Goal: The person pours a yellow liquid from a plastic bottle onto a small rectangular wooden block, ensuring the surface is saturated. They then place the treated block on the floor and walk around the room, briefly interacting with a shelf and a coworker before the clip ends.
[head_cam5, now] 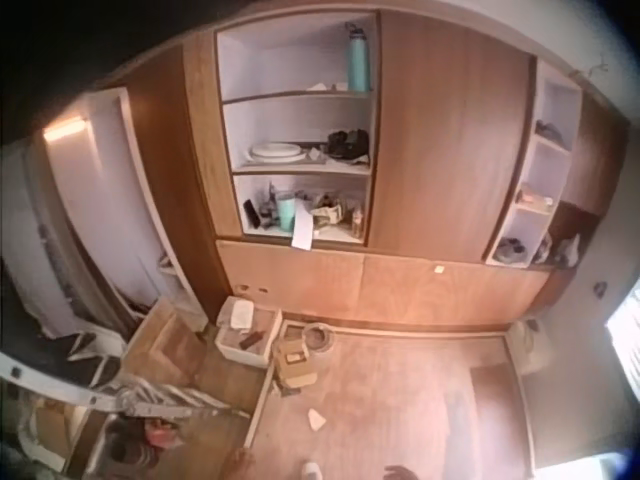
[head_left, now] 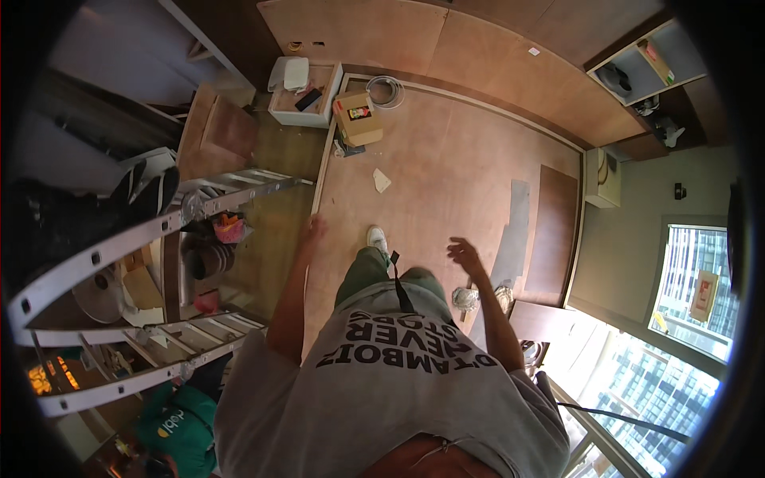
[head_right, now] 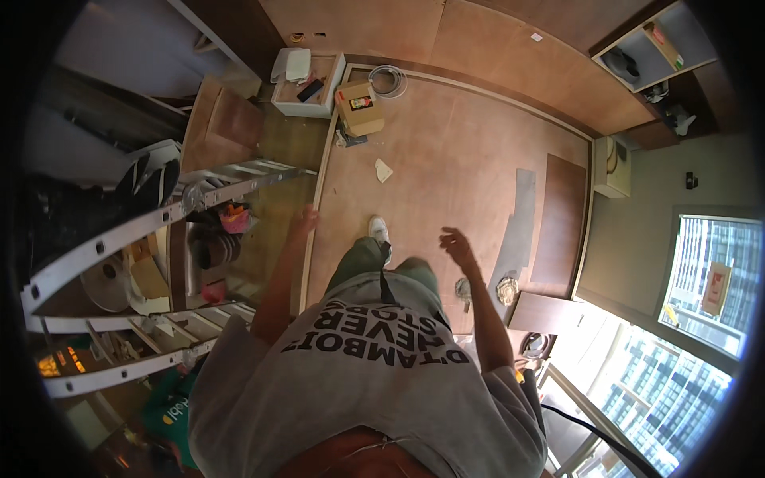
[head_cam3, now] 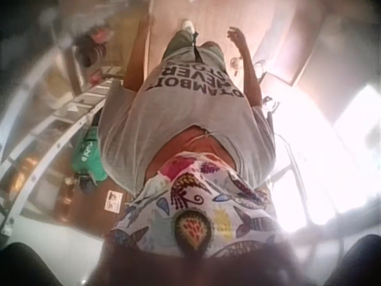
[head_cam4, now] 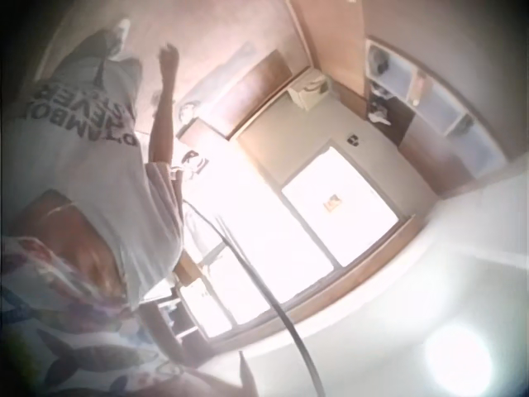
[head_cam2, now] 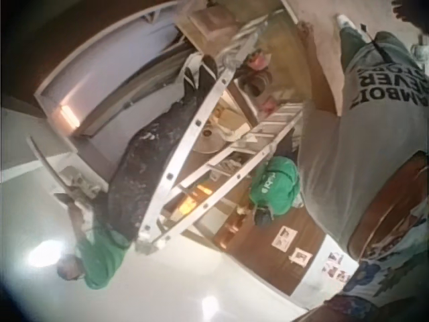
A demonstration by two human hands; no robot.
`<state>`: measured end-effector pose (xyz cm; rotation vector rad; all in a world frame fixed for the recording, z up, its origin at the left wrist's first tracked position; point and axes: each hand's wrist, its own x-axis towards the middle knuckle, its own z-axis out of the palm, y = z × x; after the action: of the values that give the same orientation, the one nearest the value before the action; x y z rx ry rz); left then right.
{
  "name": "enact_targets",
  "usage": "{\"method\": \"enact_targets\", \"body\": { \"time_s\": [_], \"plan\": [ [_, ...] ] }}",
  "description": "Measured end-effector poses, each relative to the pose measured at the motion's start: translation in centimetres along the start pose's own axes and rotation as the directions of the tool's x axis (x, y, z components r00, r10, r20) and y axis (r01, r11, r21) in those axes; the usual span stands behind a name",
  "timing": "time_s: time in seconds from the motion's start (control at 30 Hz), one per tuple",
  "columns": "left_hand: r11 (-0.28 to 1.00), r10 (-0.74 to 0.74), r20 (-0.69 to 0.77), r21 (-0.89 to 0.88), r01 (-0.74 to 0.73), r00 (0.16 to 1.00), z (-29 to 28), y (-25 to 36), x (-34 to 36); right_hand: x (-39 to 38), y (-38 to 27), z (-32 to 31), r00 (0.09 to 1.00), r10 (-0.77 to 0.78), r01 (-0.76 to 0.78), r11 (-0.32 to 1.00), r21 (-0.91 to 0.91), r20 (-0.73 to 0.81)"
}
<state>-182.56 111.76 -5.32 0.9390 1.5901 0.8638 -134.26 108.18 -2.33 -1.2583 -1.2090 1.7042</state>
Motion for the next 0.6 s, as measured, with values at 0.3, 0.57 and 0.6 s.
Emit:
{"method": "enact_targets", "body": {
  "time_s": [0.3,0.57,0.6],
  "plan": [
    [0.962,-0.066,0.162,-0.250,0.106,0.985,-0.8,-0.4,11.2,12.5,-1.9,-10.0,0.935,0.334,-0.255,0.870,0.422,-0.124],
    [0.721,-0.657,-0.145,-0.407,0.561,0.740,9.1,-0.5,8.1,37.1,-11.4,-19.2,0.988,0.146,-0.145,0.989,0.019,-0.046],
    [0.743,-0.613,-0.191,-0.469,0.477,0.767,10.3,0.0,7.8,39.9,-12.3,-20.6,0.997,0.071,-0.073,0.994,0.085,0.020]
  ]
}}
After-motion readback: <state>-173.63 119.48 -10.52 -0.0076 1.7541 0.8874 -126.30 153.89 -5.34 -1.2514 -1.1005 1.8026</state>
